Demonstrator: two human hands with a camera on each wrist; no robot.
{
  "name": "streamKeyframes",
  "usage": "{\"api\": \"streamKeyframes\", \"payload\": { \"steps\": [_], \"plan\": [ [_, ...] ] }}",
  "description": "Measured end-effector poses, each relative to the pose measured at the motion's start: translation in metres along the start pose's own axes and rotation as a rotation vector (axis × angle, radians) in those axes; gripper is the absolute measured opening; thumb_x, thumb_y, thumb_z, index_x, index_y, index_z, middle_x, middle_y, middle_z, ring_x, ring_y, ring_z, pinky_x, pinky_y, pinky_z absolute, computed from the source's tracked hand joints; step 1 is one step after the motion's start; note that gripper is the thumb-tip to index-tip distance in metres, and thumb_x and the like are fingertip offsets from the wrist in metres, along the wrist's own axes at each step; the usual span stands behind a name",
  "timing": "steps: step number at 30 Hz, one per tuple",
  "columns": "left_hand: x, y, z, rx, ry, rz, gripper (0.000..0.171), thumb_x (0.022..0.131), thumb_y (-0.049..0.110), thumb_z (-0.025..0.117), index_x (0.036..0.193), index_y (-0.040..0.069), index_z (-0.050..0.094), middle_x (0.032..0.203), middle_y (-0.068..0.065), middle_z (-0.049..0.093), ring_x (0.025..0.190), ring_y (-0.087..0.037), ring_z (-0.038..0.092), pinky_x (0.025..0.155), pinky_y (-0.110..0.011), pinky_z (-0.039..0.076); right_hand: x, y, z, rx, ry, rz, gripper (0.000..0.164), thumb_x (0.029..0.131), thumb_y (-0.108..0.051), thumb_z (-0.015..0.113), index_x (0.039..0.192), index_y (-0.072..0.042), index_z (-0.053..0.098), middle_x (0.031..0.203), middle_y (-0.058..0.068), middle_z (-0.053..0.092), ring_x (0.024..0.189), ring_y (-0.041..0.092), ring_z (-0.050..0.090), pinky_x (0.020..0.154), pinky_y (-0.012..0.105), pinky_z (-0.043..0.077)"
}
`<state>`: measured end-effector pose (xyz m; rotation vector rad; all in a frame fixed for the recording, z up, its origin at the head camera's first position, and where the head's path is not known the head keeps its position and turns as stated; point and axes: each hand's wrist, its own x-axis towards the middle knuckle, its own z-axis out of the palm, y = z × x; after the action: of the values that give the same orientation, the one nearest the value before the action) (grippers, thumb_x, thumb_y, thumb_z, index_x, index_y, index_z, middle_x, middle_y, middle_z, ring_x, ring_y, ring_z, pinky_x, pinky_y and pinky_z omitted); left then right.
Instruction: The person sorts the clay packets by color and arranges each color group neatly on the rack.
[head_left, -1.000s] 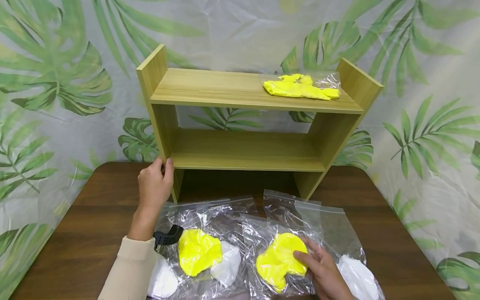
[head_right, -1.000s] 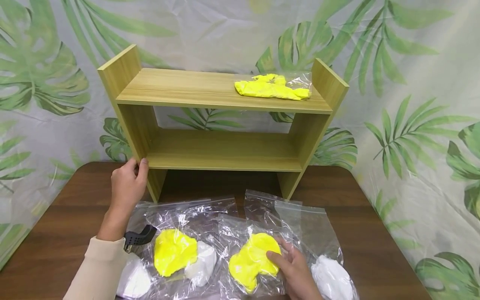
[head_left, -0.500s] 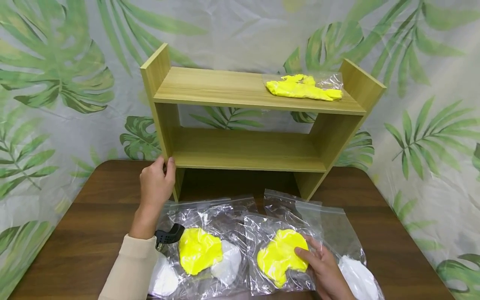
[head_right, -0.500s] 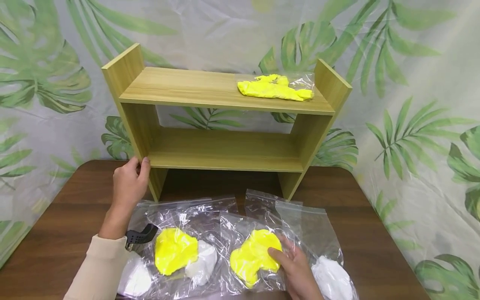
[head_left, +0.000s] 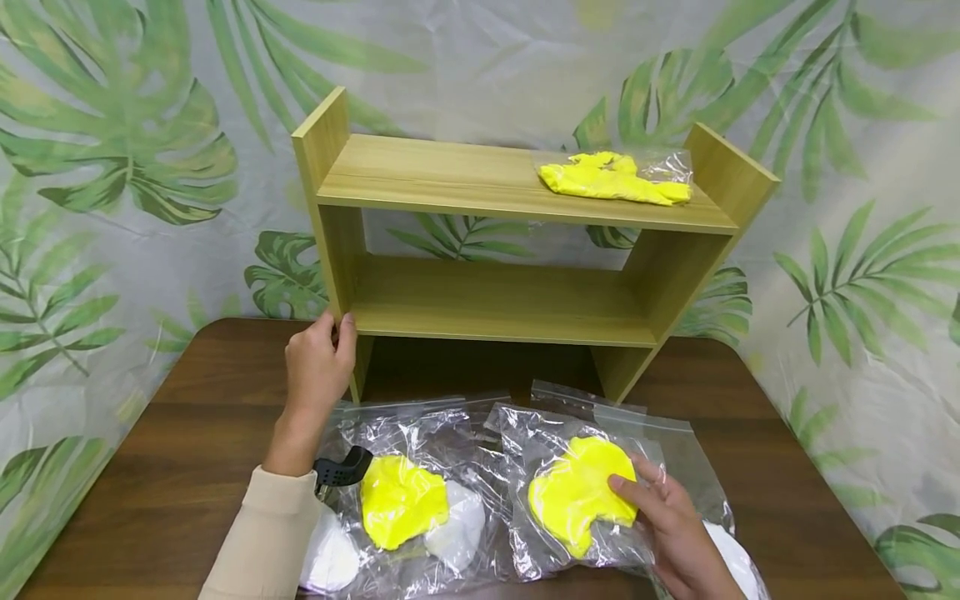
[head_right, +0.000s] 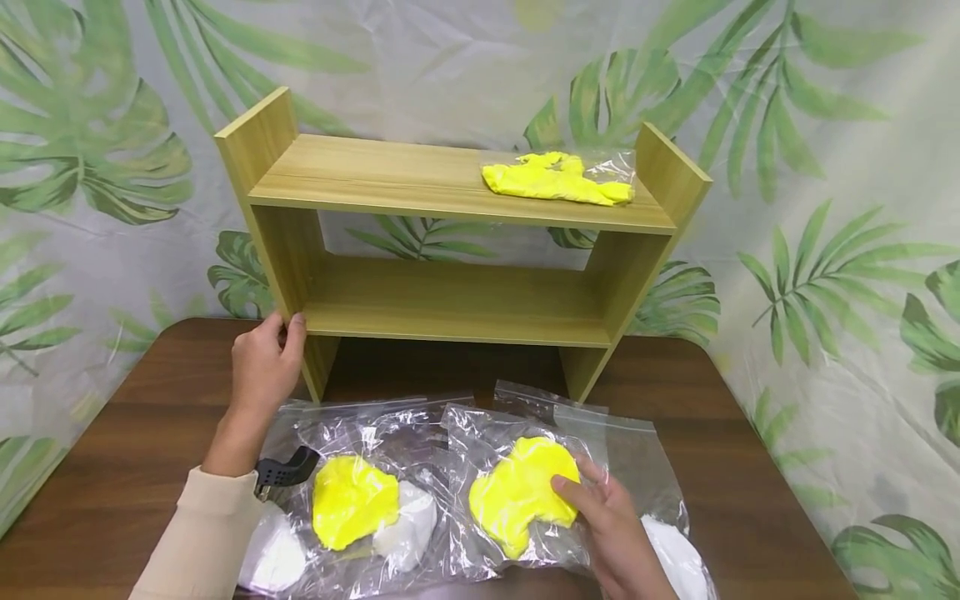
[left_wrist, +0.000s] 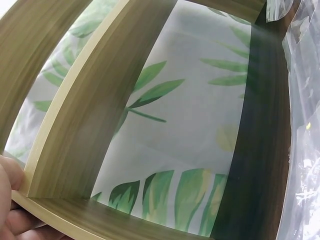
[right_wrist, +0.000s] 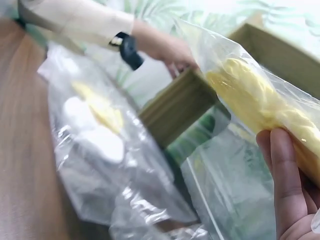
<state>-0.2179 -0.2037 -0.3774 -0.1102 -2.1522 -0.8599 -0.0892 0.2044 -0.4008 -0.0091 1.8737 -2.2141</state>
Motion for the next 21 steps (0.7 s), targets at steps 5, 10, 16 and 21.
{"api": "streamKeyframes", "payload": {
  "steps": [5,10,16,21],
  "plan": [
    [0.0,-0.001,-0.004,0.014,0.004,-0.004,0.036,0.096,0.012,0.051,0.063,0.007,0.04,0.047,-0.002,0.03,0.042,-0.021,0.029,0.045,-0.035,0.024,0.0,-0.019,0.005,0.061,-0.044,0.029,0.027,0.1,-0.009,0.047,0.127,-0.015,0.051,0.105,0.006,0.067,0.091,0.017,0.066,0.08,0.032,0.054],
    [0.001,0.0,-0.005,0.018,-0.006,-0.007,0.037,0.097,0.012,0.051,0.062,0.007,0.039,0.047,-0.001,0.029,0.041,-0.021,0.028,0.045,-0.035,0.024,0.001,-0.043,0.009,0.113,-0.122,0.003,0.031,0.102,-0.008,0.044,0.131,-0.014,0.053,0.107,0.006,0.067,0.092,0.019,0.068,0.083,0.036,0.053],
    [0.0,0.001,-0.003,0.009,-0.033,-0.015,0.038,0.099,0.014,0.049,0.063,0.007,0.04,0.047,-0.001,0.029,0.039,-0.016,0.026,0.044,-0.034,0.025,0.004,-0.067,0.011,0.158,-0.217,-0.134,0.034,0.102,-0.002,0.036,0.131,-0.01,0.052,0.107,0.008,0.066,0.091,0.021,0.068,0.08,0.038,0.053],
    [-0.002,0.001,-0.002,-0.002,-0.052,-0.035,0.038,0.101,0.017,0.047,0.065,0.008,0.041,0.047,-0.002,0.03,0.038,-0.012,0.023,0.042,-0.032,0.023,0.006,-0.086,0.015,0.081,-0.19,-0.228,0.034,0.102,-0.004,0.036,0.132,-0.008,0.052,0.104,0.007,0.066,0.087,0.018,0.068,0.076,0.033,0.055]
  ]
}}
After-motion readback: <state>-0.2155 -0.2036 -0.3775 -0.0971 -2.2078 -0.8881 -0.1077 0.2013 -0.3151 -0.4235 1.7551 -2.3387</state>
